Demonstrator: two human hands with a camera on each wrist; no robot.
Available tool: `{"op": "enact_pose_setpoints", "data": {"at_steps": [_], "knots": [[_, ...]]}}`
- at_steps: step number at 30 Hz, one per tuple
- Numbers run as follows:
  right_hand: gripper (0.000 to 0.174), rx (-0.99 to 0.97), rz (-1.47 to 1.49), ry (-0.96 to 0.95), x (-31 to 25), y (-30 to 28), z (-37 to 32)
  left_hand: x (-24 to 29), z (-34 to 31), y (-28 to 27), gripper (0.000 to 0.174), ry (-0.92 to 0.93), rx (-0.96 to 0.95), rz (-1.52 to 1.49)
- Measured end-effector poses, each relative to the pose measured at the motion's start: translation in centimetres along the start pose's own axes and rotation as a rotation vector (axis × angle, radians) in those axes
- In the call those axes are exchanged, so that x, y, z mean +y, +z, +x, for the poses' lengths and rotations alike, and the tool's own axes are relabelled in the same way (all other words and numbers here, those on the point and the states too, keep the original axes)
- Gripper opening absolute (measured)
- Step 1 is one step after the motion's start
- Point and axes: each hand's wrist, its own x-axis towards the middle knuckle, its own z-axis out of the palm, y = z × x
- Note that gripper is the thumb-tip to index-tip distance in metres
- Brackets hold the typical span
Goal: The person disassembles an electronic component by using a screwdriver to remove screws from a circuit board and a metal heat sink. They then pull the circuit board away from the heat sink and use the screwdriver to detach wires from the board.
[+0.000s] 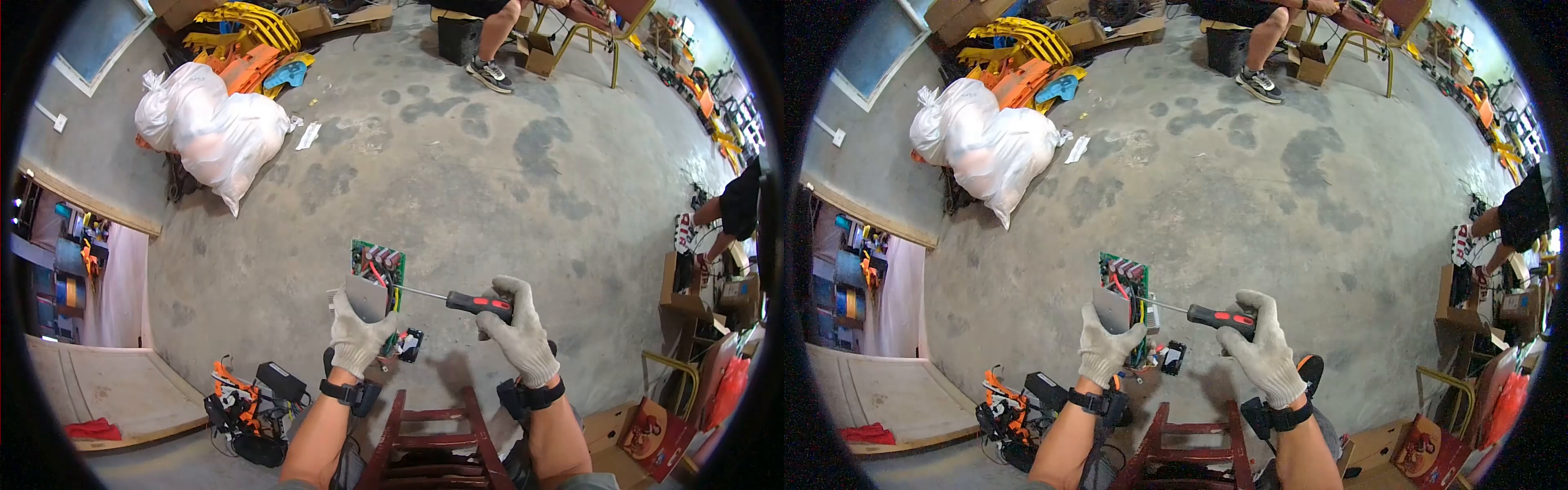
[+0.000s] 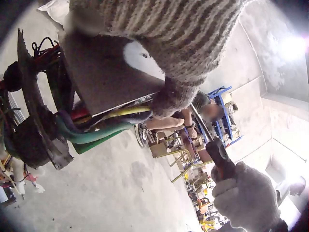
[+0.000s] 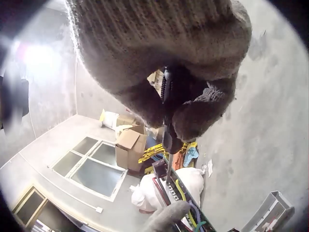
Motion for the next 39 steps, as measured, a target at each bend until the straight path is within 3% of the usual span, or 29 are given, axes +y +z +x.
{"op": "enact_pose_setpoints", "data": {"at_steps": [2,4,8,10,11,17,22,23,25,29,31,34,35,37,39], "knots": [[0.057,-0.012,0.000,-0.017,-0.2,-0.3,0.2,-0.3,0.0,0.1,0.076,0.014,0.000,-0.004],[0.061,-0.023,0.029,0.272,-0.7,-0.6,0.5,-1.1,0.2,0.3,0.075,0.028,-0.001,-0.008],[0.057,0.010,0.041,0.243,-0.7,-0.1,0.0,-1.9,0.4,0.6,0.070,0.096,-0.023,-0.019],[0.054,0.013,0.031,0.027,-0.4,0.1,0.0,-1.9,0.3,0.6,0.071,0.102,-0.013,-0.009],[0.054,0.013,0.031,0.027,-0.5,0.0,-0.1,-1.9,0.3,0.6,0.071,0.106,-0.010,-0.003],[0.058,-0.014,0.079,0.301,-1.2,-0.4,0.4,-1.9,0.3,0.7,0.074,0.134,0.008,0.028],[0.053,-0.003,0.053,0.013,-0.6,0.1,0.0,-1.8,0.2,0.7,0.076,0.149,0.027,0.047],[0.053,-0.002,0.054,0.013,-0.9,-0.1,0.0,-1.6,0.2,0.6,0.078,0.110,0.021,0.046],[0.055,-0.034,0.008,0.238,-1.4,-0.6,0.1,-1.1,0.2,0.3,0.080,0.072,0.014,0.044],[0.054,-0.005,0.016,0.268,-0.7,-0.3,0.4,-1.3,0.2,0.7,0.078,0.072,-0.004,0.034],[0.050,-0.008,-0.037,0.063,-0.5,-0.1,0.0,-1.6,0.2,0.8,0.077,0.106,0.020,0.038],[0.052,-0.063,-0.021,0.027,-0.6,-0.3,-0.1,-1.7,0.3,0.7,0.077,0.011,-0.033,-0.040],[0.052,-0.063,-0.021,0.027,-0.8,-0.4,0.1,-2.0,0.4,0.8,0.076,0.008,-0.048,-0.054],[0.053,-0.026,0.073,0.281,-1.0,-0.5,0.4,-2.0,0.5,0.7,0.076,0.006,-0.065,-0.068],[0.053,-0.007,0.041,0.236,-0.8,-0.2,0.4,-1.4,0.3,0.6,0.077,0.033,-0.042,0.002]]}}
